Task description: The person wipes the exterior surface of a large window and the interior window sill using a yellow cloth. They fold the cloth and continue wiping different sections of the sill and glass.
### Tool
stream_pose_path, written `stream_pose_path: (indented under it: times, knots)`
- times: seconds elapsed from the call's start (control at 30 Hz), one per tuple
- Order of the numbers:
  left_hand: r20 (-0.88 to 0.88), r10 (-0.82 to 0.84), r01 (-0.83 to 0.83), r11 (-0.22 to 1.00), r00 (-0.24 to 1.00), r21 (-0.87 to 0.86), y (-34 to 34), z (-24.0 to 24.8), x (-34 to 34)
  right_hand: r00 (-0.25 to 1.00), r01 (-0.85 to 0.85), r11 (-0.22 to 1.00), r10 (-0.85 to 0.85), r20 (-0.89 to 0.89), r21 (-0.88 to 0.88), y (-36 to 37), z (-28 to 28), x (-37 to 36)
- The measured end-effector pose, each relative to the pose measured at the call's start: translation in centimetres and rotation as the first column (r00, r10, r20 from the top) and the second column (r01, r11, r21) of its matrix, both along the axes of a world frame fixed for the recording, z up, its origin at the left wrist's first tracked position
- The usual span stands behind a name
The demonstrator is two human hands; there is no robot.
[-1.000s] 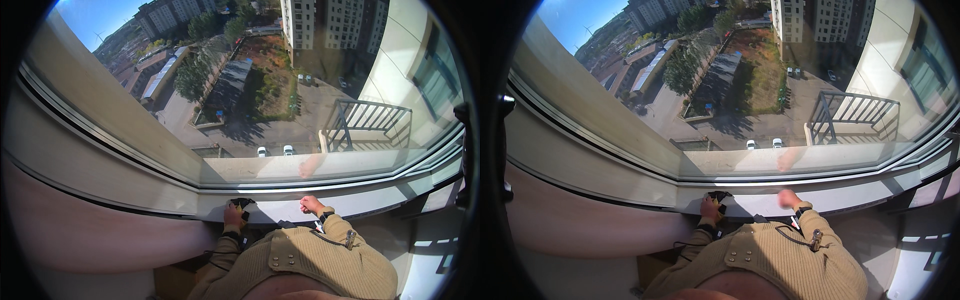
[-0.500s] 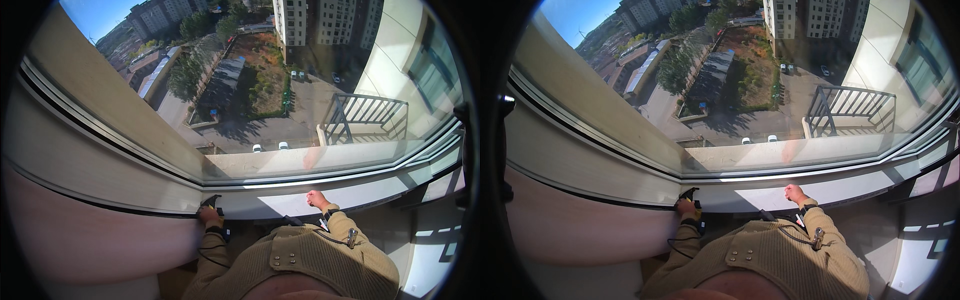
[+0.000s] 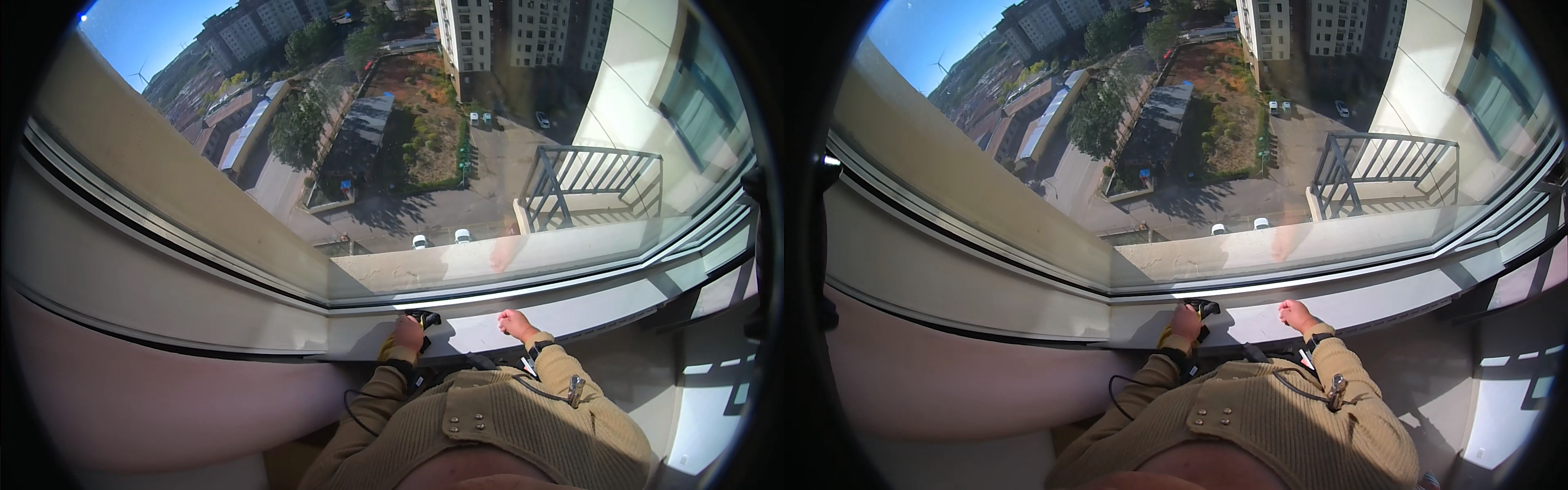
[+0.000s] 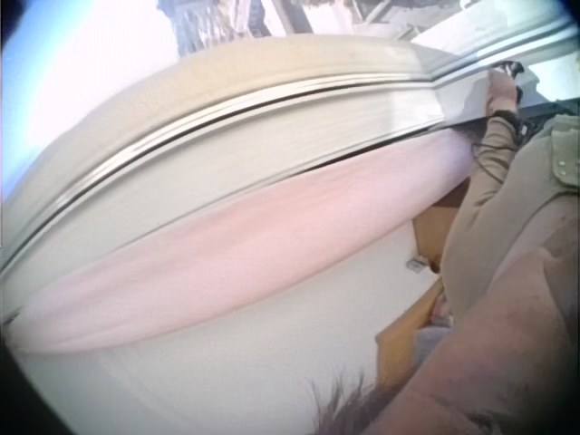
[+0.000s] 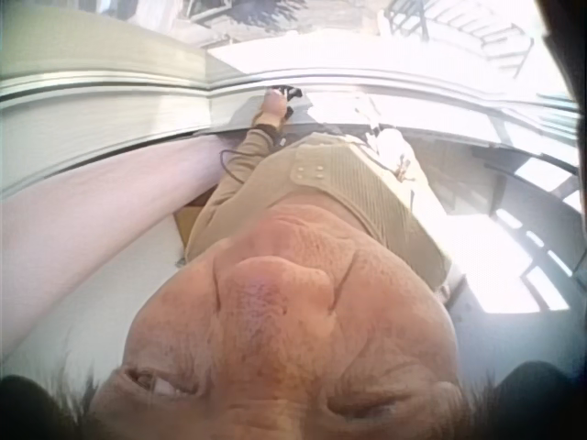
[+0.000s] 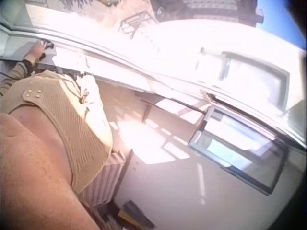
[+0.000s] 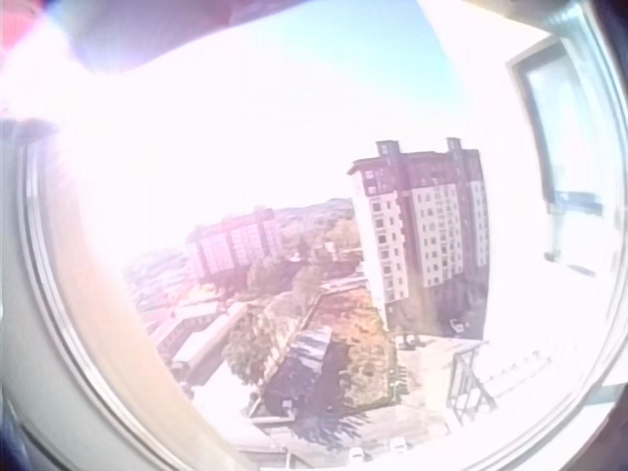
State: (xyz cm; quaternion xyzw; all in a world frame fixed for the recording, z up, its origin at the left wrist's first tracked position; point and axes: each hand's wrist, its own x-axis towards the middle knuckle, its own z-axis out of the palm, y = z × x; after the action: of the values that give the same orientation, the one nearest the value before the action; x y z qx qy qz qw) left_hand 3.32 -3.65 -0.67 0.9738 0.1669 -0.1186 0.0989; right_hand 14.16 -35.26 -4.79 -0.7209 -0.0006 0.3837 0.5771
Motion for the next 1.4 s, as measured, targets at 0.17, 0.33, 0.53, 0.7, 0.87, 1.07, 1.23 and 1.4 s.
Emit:
stream_pose_path:
  times: [0.17, 0.33, 0.53, 0.7, 0.87, 1.07, 1.23, 1.4]
  knots:
    - [0.116, -0.237, 0.25, 0.96, 0.965, -0.124, -4.9, 1.4, 1.2, 0.997, -0.006, 1.0, 0.004, -0.079, -0.021, 0.0, 0.3, 0.4]
    - [0.3, -0.141, 0.202, 0.962, 0.943, -0.182, -3.1, 0.6, -0.2, 0.996, -0.003, 0.999, -0.001, -0.085, -0.053, 0.2, 1.0, 0.8]
    - [0.214, 0.323, -0.288, 0.941, 0.922, -0.177, 5.9, 1.3, -5.5, 0.997, 0.012, 0.992, -0.022, -0.077, -0.129, 0.6, 1.7, 0.7]
    - [0.185, 0.527, -0.54, 0.841, 0.829, 0.026, 13.2, 2.3, -8.7, 0.999, 0.042, 0.991, -0.045, -0.024, -0.129, 0.6, 1.2, 0.4]
    - [0.143, 0.686, -0.693, 0.721, 0.714, 0.0, 13.9, 2.9, -8.3, 0.996, 0.081, 0.985, -0.074, 0.056, -0.152, 0.6, 0.3, -0.3]
    - [0.102, 0.419, -0.416, 0.908, 0.903, -0.049, 9.0, 2.2, -5.3, 0.982, 0.137, 0.972, -0.106, 0.159, -0.192, 1.0, 0.1, -0.9]
    - [0.208, -0.014, 0.047, 0.987, 0.978, -0.155, 1.8, 1.1, -3.0, 0.969, 0.154, 0.96, -0.1, 0.227, -0.234, 1.3, -0.7, -0.9]
    - [0.225, -0.197, 0.27, 0.89, 0.954, -0.368, 3.6, 1.2, -2.3, 0.955, 0.19, 0.931, -0.102, 0.277, -0.311, 1.3, -1.7, -1.0]
